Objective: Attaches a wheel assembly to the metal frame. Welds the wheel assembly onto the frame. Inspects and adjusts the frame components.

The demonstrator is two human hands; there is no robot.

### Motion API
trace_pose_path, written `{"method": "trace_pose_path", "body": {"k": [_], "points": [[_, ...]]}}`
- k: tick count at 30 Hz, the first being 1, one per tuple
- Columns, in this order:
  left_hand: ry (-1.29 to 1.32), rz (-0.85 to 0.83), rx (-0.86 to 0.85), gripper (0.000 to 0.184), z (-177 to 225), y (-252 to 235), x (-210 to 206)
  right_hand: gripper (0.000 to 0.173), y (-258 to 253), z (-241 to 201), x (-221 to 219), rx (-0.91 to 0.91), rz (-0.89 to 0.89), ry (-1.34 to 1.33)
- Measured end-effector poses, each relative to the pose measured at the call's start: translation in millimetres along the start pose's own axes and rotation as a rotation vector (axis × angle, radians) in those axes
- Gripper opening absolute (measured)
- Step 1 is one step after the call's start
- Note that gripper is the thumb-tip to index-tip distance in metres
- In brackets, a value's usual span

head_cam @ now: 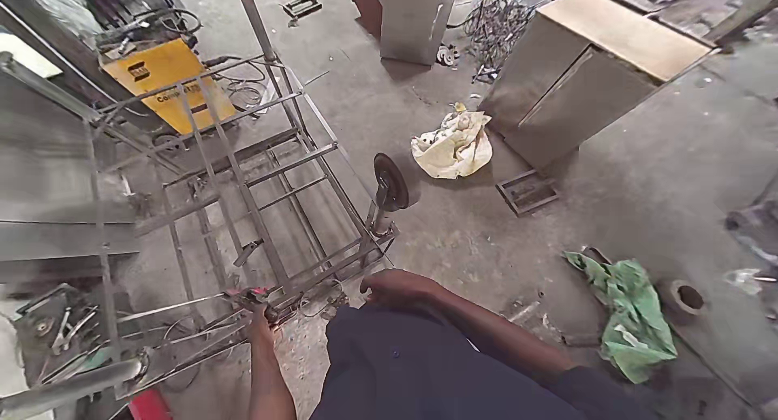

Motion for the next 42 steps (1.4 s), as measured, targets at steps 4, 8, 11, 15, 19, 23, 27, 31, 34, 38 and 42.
{"method": "trace_pose_path", "body": {"k": [4, 8, 11, 15, 19, 23, 27, 31, 34, 38, 42], "points": [[0.437, -0.154, -0.266, 0.015, 30.0, 88.7, -7.6, 0.044, 12.9, 16.5, 2.7, 0.075, 0.027, -0.173], [0.673, -0.417, -0.401, 0.021, 59.7, 201.3, -48.5, 0.067, 15.0, 17.5, -3.7, 0.069, -0.031, -0.565], [0.624, -0.663, -0.387, 0.039, 62.7, 274.0, -100.3, 0.068, 35.0, 15.3, -8.3, 0.042, -0.128, -0.868], [0.589, -0.798, -0.199, 0.028, 64.6, 342.2, -165.4, 0.050, 70.8, 32.6, -17.3, 0.055, -0.068, -1.330], [-0.189, -1.235, -0.419, 0.028, 97.6, 362.9, -187.7, 0.047, 96.2, 82.1, -28.4, 0.072, -0.047, -1.581], [-0.869, -1.392, -0.767, 0.029, 190.7, 364.0, -172.4, 0.060, 136.7, 127.3, -37.8, -0.138, 0.098, -1.413], [-0.565, -0.738, -1.062, 0.030, 260.4, 307.9, -201.8, 0.080, 170.4, 181.7, -59.9, -0.384, 0.267, -1.099], [-0.367, -0.734, -1.117, 0.058, 286.5, 247.6, -262.6, 0.085, 208.2, 207.6, -77.9, -0.502, 0.457, -1.053], [-0.358, -0.778, -1.125, 0.057, 291.7, 242.1, -279.4, 0.092, 239.8, 202.7, -80.0, -0.507, 0.594, -1.139], [-0.356, -0.726, -1.147, 0.043, 287.0, 236.5, -286.5, 0.104, 260.8, 198.9, -82.4, -0.472, 0.756, -1.135], [-0.407, -0.653, -1.175, 0.041, 283.7, 237.7, -288.4, 0.102, 266.3, 191.5, -81.9, -0.401, 0.846, -1.167]]}}
Point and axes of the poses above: each hand's wrist, its own y-axis away from the middle knuckle, its own x-axis out of the back of the hand, z = x × y, the point moved 3 cm from there along -y, towards the middle knuckle, and after that the axes turned 11 degrees about -x, right-handed, at the moved point
